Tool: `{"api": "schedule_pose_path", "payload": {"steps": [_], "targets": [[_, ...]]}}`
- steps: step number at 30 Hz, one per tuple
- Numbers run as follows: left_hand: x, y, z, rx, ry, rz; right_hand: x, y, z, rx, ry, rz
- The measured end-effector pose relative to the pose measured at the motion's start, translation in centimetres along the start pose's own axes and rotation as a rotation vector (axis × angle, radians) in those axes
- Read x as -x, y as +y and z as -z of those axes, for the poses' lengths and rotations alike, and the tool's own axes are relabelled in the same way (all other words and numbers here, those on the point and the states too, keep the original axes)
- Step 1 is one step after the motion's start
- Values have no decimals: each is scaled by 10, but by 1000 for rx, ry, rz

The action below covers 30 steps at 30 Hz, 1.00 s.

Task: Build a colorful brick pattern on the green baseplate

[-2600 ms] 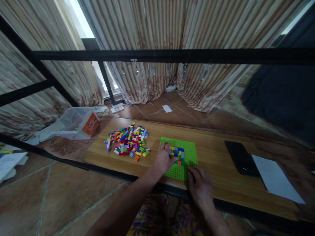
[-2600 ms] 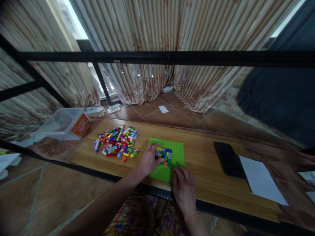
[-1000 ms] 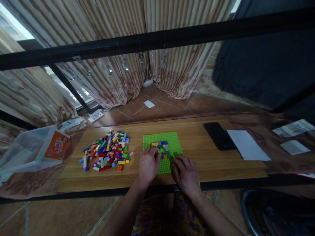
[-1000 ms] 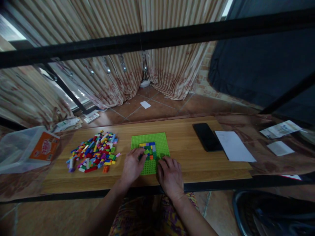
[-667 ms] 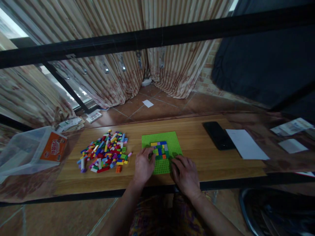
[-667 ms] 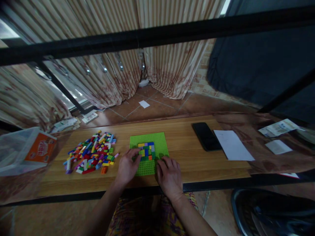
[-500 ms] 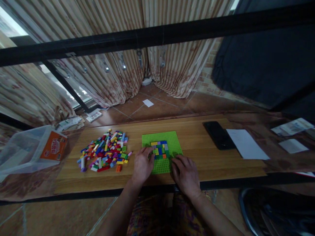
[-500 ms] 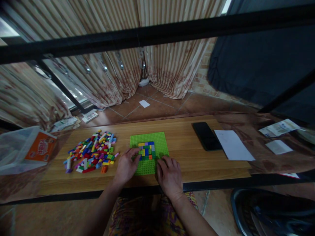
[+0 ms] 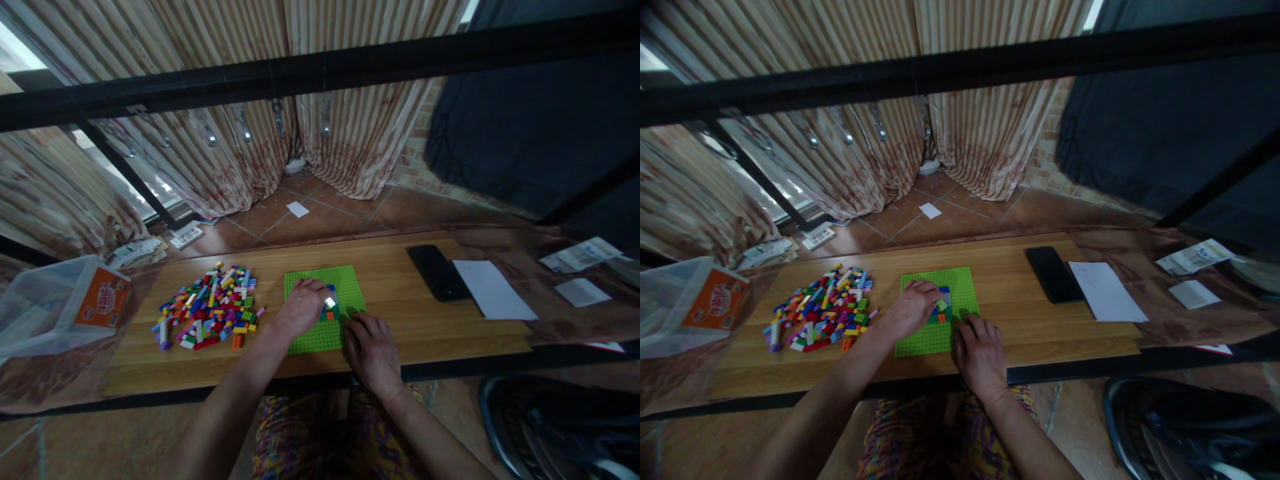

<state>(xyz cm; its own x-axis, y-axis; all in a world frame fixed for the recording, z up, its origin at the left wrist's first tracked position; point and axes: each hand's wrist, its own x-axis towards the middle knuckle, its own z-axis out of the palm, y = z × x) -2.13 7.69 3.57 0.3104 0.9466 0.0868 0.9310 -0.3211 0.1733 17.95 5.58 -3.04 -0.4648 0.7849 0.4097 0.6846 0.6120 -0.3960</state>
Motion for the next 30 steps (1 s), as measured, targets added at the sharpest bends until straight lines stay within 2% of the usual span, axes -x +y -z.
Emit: {"api": "schedule_pose_path", "payload": {"steps": [7,17,22,25,30], "targets": [[-2,-7,7,-50,-73,-72,1,2,-2,-2,6,-2],[-11,0,19,-206,-120,-153,-1,-1,2,-3,-7,-8],[-13,3,17,-288,-126,-237,-1,-2,2,-3,8,1],[-15,2,15,-259,-107,-266,-1,-2,3,-5,7,-1],[-19,-5,23,-130,-107,-211,-1,-1,2,-9,22,7]]}}
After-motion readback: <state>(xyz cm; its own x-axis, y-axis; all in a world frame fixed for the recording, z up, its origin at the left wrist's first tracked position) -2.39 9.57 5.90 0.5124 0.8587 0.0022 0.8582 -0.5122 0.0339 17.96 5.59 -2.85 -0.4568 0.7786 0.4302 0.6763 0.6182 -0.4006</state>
